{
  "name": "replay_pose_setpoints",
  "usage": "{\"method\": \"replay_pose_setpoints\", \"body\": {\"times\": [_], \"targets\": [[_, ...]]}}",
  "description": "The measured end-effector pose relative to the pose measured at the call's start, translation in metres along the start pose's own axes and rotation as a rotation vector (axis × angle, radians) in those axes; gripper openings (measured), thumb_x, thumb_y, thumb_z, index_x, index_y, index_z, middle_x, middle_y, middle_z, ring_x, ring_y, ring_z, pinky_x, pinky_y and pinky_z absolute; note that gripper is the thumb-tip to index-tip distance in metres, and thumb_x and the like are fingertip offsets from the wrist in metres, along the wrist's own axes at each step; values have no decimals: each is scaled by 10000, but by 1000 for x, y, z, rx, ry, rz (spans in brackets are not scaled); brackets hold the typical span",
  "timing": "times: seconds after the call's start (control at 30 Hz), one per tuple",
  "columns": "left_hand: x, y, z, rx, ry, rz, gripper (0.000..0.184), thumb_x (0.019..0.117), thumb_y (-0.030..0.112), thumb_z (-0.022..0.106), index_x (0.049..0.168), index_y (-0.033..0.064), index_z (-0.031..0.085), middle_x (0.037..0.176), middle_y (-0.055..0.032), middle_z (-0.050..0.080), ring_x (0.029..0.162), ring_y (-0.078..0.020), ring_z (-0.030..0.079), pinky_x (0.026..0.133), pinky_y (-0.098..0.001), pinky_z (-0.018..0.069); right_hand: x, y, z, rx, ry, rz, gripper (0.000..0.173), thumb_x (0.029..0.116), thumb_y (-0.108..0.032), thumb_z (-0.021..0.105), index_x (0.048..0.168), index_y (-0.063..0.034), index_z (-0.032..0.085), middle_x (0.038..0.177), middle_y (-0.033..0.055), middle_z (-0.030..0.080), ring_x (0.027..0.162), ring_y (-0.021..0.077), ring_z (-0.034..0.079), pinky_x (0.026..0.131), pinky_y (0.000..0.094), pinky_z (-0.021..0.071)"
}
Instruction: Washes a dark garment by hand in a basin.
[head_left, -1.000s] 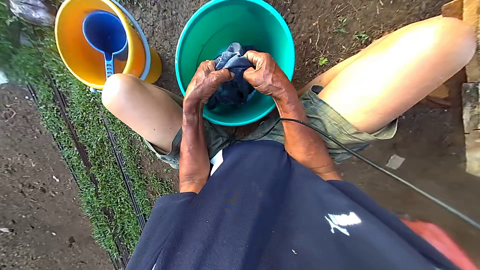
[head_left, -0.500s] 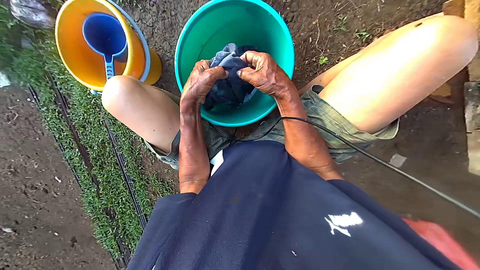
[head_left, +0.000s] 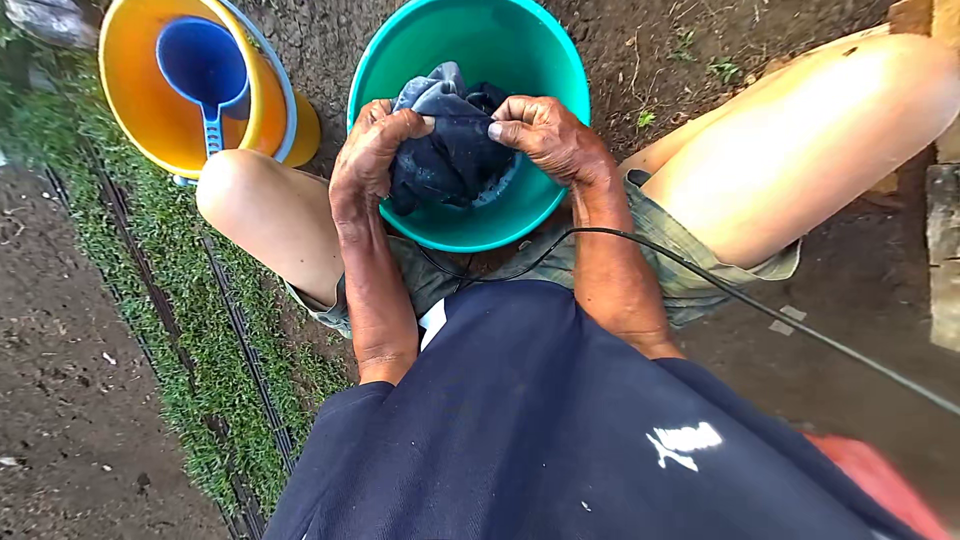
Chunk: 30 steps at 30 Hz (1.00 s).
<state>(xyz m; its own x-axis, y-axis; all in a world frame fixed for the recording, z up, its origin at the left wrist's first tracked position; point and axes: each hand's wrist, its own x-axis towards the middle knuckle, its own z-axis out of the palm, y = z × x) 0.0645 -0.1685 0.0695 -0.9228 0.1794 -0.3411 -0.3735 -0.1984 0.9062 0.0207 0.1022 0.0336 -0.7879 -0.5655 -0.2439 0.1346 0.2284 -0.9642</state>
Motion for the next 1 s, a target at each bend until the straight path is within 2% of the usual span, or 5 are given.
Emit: {"method": "replay_pose_setpoints", "body": {"times": [0.3,0.47,0.63,0.83,1.0], "targets": [[24,-33,-3,810,346,-246,638,836,623,737,1093,41,691,969,-112,729,928,-242,716,871,-528,582,3,-8,-1,136,116,-28,288,1086,-288,519,918,-82,629,811,37,624,766,133,632,740,347,560],[15,-37,25,581,99,128,868,944,409,709,1620,97,262,1620,-118,374,1457,-215,425,1181,-419,422,10,-5,6,112,45,-28,284,1072,-266,551,862,-85,610,776,27,605,732,119,606,710,316,536],[36,-43,27,415,-122,188,249,1035,292,606,1013,66,707,861,-14,700,792,-100,667,748,-314,565,7,-12,4,250,-38,-26,150,993,-117,636,1087,0,632,906,88,684,820,158,672,766,339,587],[32,-38,23,119,113,169,297,1092,258,475,999,30,639,846,-71,668,793,-178,672,761,-390,589,9,4,-5,-255,57,119,187,963,-230,679,1059,-70,691,928,63,689,839,140,651,799,378,546],[35,-34,17,-32,282,123,332,1095,305,469,975,50,645,822,-70,684,784,-190,691,744,-401,605,22,7,0,38,237,-30,256,1071,-301,543,932,-109,639,821,-1,600,789,103,594,768,318,518]]}}
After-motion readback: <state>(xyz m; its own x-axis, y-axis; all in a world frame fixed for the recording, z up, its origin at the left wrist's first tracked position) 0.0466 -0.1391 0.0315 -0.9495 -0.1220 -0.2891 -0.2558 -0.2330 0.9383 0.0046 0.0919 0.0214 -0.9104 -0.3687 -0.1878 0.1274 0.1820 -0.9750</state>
